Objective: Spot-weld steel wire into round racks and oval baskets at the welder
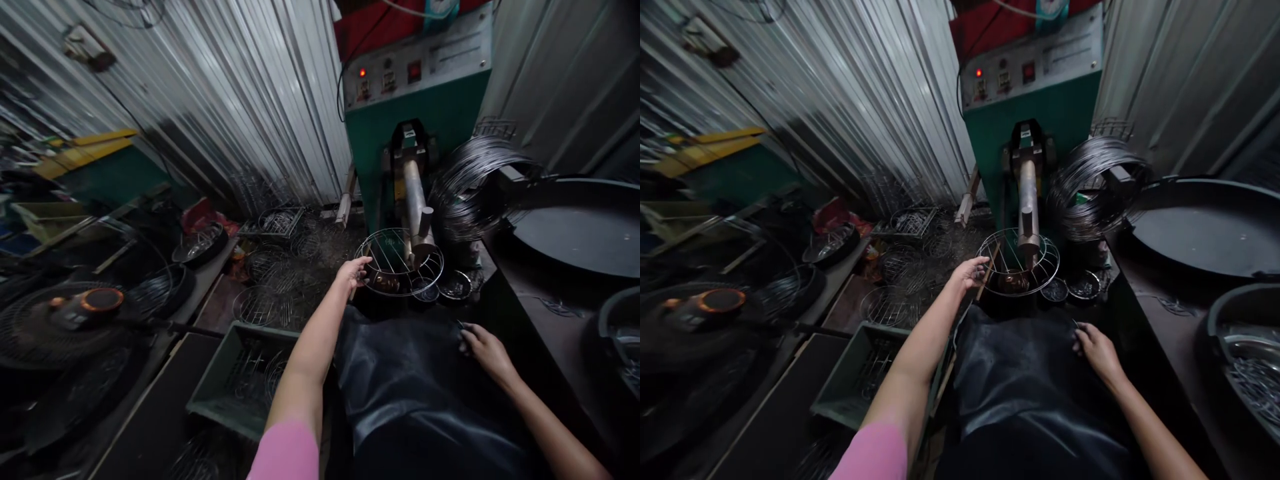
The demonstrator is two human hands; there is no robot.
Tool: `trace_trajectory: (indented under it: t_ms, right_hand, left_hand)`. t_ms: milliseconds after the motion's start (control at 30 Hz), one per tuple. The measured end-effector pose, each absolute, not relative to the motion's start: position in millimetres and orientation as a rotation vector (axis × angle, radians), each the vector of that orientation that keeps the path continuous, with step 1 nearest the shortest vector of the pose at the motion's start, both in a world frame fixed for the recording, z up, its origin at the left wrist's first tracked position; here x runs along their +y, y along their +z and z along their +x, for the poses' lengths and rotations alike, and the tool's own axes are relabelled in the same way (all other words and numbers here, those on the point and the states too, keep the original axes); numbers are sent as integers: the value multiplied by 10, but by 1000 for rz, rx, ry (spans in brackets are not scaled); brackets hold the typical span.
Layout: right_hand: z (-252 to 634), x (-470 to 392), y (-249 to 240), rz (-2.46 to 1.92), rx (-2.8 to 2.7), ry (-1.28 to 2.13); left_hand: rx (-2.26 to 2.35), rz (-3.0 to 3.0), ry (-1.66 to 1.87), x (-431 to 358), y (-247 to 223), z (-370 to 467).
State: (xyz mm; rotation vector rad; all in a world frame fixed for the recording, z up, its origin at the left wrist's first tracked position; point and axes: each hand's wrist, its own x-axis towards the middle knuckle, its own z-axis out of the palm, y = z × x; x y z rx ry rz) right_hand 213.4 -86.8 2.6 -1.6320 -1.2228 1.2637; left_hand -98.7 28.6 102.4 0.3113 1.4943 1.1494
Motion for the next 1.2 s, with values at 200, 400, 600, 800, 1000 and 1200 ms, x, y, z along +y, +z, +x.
trace_trajectory:
  t_ms: [200, 400, 600, 800, 1000, 1200]
  right_hand:
    - [1313, -709, 763, -1131, -1131, 1231]
    - [911, -503, 729, -1135, -1315, 1275]
    - [979, -444, 727, -1203, -1407, 1204]
    - [1006, -453, 780, -1201, -1337, 1170]
    - [1070, -384, 696, -1205, -1348, 1167]
    - [1153, -327, 625, -1188, -1343, 1147]
  left_hand:
    - [1450, 258, 1266, 122, 944, -834]
    - [1425, 206, 1376, -1, 978, -770]
    - [1384, 267, 1487, -53, 1021, -635]
    - [1370, 210, 1512, -32, 1003, -542]
    - [1398, 188, 1510, 7, 981, -498]
    - [1430, 197, 1516, 64, 962, -437]
